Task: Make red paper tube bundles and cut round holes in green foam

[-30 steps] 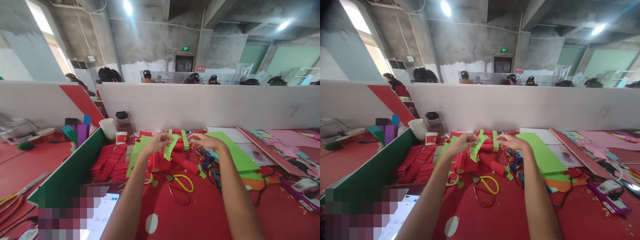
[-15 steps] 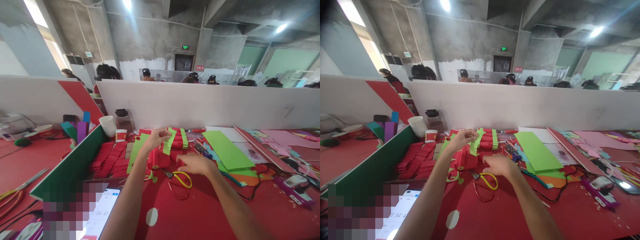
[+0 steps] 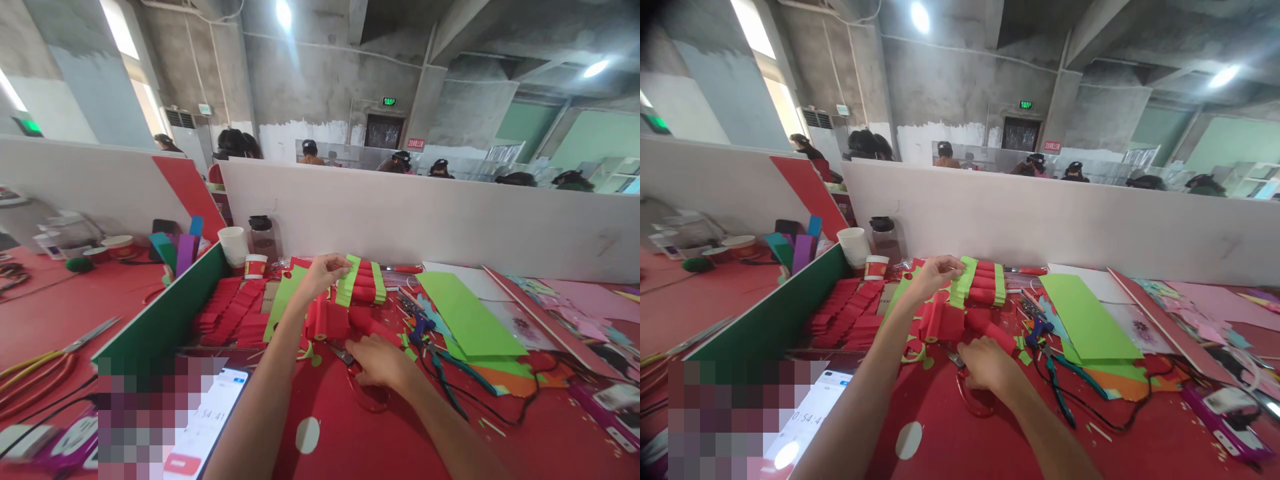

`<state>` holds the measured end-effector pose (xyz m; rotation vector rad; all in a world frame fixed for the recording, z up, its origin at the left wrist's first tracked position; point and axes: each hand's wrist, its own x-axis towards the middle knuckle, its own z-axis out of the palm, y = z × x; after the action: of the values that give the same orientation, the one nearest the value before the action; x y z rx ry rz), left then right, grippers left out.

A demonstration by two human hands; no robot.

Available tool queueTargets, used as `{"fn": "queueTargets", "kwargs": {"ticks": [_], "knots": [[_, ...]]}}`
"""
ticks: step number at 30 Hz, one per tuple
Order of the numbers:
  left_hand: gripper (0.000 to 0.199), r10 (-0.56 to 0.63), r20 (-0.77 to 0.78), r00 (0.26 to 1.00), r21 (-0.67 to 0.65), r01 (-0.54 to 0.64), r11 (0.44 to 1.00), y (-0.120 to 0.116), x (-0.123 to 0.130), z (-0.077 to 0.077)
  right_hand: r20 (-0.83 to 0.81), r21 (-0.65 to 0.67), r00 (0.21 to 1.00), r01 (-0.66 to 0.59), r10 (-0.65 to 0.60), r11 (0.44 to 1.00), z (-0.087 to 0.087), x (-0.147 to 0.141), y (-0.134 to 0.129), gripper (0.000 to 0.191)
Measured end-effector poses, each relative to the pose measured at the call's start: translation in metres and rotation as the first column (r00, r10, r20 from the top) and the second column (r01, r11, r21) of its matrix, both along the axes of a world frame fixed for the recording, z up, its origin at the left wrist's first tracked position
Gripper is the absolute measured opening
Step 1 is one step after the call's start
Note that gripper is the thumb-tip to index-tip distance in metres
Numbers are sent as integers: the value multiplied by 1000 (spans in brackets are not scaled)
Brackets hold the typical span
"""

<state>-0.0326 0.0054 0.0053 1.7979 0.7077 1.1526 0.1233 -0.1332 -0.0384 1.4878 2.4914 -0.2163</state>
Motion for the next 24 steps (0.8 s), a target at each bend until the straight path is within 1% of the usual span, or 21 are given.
{"fn": "queueTargets", "kwargs": {"ticks": [3, 5, 7, 10, 12, 15, 17, 18, 19, 21, 24], "knots": [[27, 38, 33, 999, -8, -38, 999, 0, -1, 3, -44, -67, 999, -18, 15, 998, 9, 13, 3, 35], [27, 61, 73, 995, -9, -60, 998, -1, -2, 5, -103, -103, 995, -18, 7, 994, 18, 28, 7, 36], [25, 90, 102, 991, -14, -89, 996, -3, -4, 7, -158, -140, 987, 20, -43, 990, 30, 46, 10, 38], [21, 140, 92, 986, -25, -138, 990, -5, -6, 10, -222, -154, 970, 61, -95, 986, 46, 71, 13, 30], [18, 156, 79, 985, -20, -155, 988, -6, -7, 11, -222, -244, 964, 93, -149, 965, 55, 83, 13, 30], [16, 154, 85, 984, -13, -153, 988, -7, -8, 11, -302, -367, 941, 32, -151, 930, 65, 94, 10, 34], [16, 147, 90, 985, -11, -147, 989, -6, -8, 10, -392, -418, 905, -14, -167, 908, 72, 99, 8, 36], [17, 144, 90, 985, -8, -144, 990, -6, -7, 10, -429, -432, 883, -16, -190, 902, 76, 101, 8, 39], [18, 141, 90, 986, -5, -141, 990, -5, -6, 10, -461, -436, 860, -6, -218, 900, 80, 104, 9, 42], [21, 132, 91, 987, -3, -133, 991, -5, -5, 9, -513, -398, 820, 35, -254, 917, 88, 110, 13, 50], [24, 115, 82, 990, -1, -115, 993, -6, -5, 11, -553, -308, 794, 87, -253, 947, 96, 119, 25, 58]]}}
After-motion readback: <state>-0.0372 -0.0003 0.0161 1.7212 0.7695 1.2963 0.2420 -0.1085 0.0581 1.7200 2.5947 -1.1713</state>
